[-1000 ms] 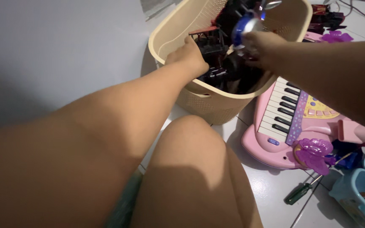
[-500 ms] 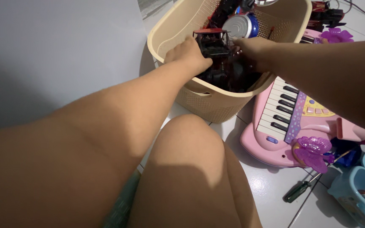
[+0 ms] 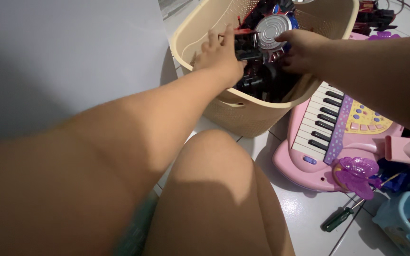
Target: The person sits on the floor and uses a screwdriver to open the battery compartment of a pink toy hairdryer, removes old batteries, and inserts new ones from a nearby container. They then repeat the process on a blue and white toy fan, opening its compartment and inserting batteries.
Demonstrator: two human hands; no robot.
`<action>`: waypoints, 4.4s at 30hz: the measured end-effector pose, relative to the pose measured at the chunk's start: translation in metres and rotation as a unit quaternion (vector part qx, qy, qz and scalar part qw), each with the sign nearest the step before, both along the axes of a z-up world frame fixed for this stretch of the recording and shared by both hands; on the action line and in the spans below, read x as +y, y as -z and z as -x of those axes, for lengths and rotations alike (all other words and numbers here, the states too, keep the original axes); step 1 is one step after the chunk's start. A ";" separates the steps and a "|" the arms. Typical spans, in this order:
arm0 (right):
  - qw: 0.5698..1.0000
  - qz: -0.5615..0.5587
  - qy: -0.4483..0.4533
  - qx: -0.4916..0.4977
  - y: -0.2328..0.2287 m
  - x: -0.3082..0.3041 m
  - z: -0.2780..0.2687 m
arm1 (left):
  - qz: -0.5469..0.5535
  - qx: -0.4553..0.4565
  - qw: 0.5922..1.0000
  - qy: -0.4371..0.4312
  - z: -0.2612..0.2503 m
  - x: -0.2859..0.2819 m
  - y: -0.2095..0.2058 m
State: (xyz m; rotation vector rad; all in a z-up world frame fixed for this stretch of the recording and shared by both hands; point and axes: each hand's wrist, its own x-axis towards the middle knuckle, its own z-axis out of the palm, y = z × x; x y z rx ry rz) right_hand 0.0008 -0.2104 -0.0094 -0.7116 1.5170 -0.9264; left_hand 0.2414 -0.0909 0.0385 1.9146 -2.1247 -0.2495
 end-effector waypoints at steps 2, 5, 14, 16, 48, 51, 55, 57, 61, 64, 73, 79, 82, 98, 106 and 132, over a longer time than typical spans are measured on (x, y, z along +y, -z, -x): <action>1.000 -0.013 -0.015 0.023 -0.004 0.004 -0.003 | -0.014 -0.017 0.999 0.031 0.002 0.002 -0.004; 0.998 -0.017 0.016 0.057 -0.011 0.011 -0.009 | -0.064 -0.036 0.995 0.069 0.004 -0.002 -0.007; 0.990 -0.006 -0.038 0.134 -0.003 0.010 -0.016 | 0.001 0.044 0.990 0.137 0.000 -0.016 0.014; 0.989 -0.013 -0.015 0.144 -0.002 0.008 -0.014 | 0.030 0.063 0.984 0.164 -0.001 -0.020 0.020; 0.997 0.017 0.064 -0.036 -0.050 0.058 -0.007 | 0.181 0.445 0.875 -0.059 -0.013 -0.049 0.015; 0.984 0.027 0.097 -0.146 -0.070 0.081 0.000 | 0.154 0.428 0.888 -0.066 -0.011 -0.052 0.019; 0.942 0.057 0.106 -0.313 -0.089 0.100 0.008 | 0.136 0.393 0.908 -0.046 -0.015 -0.053 0.023; 0.922 0.058 0.126 -0.361 -0.091 0.105 0.012 | 0.132 0.386 0.912 -0.049 -0.015 -0.053 0.023; 0.877 0.056 0.140 -0.456 -0.091 0.109 0.030 | 0.119 0.382 0.915 -0.051 -0.016 -0.049 0.018; 0.887 0.056 0.109 -0.444 -0.086 0.113 0.040 | 0.105 0.388 0.915 -0.042 -0.016 -0.044 0.014; 0.903 0.060 -0.013 -0.426 -0.080 0.101 0.039 | -0.017 0.331 0.940 -0.085 -0.018 -0.066 0.027; 0.950 0.044 0.020 -0.307 -0.090 0.111 0.015 | -0.364 0.154 0.919 0.000 -0.001 -0.095 0.061; 0.955 0.036 0.013 -0.293 -0.097 0.115 0.002 | -0.393 0.074 0.915 0.054 0.003 -0.099 0.072; 0.986 -0.087 -0.018 -0.144 -0.054 0.051 0.012 | -0.467 0.270 0.839 0.074 0.006 -0.095 0.064; 0.992 -0.064 0.104 0.044 -0.047 0.062 -0.021 | -0.204 0.750 0.629 -0.022 -0.026 -0.100 0.034; 0.981 -0.005 0.010 0.193 -0.025 0.052 -0.021 | -0.129 0.664 0.723 -0.142 -0.009 -0.091 0.039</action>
